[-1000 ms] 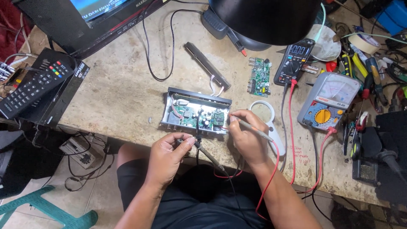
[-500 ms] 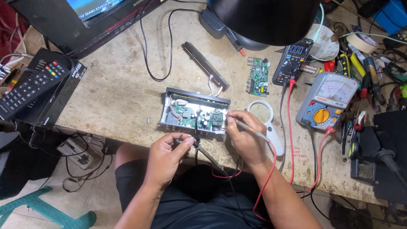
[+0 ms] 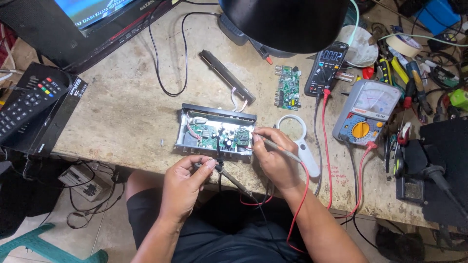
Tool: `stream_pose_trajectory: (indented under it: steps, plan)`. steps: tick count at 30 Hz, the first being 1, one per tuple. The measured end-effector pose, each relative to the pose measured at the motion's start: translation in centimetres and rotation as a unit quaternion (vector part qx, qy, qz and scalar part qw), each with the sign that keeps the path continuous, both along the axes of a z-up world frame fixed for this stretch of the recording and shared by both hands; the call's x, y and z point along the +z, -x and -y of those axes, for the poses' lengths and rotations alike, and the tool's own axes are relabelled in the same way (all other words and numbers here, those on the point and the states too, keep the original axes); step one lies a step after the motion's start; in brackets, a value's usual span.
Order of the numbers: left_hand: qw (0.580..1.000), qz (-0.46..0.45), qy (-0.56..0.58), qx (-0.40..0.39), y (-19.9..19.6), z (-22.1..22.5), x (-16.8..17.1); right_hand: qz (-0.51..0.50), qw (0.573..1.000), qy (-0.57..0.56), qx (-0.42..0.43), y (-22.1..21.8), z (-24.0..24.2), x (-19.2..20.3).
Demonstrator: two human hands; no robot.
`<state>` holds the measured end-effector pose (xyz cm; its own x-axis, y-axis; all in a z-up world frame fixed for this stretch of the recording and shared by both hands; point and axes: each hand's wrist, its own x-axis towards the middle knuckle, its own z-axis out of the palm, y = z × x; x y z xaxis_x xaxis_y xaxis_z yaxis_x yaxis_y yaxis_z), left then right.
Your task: Testing circuit board components with a multimeter and inspecting them with a magnifying glass on a repair bench.
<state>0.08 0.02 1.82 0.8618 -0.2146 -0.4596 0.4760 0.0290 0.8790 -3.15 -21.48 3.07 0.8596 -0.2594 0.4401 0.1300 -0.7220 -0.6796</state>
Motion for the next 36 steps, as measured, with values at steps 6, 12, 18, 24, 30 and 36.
stream_pose_trajectory:
  steps: [6,12,18,24,30,36]
  plan:
    - [1.000,0.005,-0.024,0.001,-0.1,-0.1,0.2,0.008,1.000,0.003,0.010,0.0,-0.1,-0.2]
    - [1.000,0.008,-0.027,-0.009,0.1,-0.1,0.3,0.005,1.000,0.007,0.015,0.1,0.0,-0.1]
    - [0.989,0.145,0.006,-0.005,-0.2,0.5,1.1,0.004,1.000,0.007,0.011,0.0,0.0,-0.6]
    - [0.989,0.128,0.061,0.045,-1.6,1.2,-0.2,0.008,0.998,-0.052,-0.025,-0.2,0.1,-1.1]
    - [0.992,0.108,0.051,0.045,-1.7,1.0,0.0,0.002,0.998,-0.056,-0.025,-0.2,0.2,-1.0]
    - [0.993,0.107,0.045,0.036,-1.6,1.0,0.0,0.015,0.998,-0.059,-0.006,-1.3,0.0,1.3]
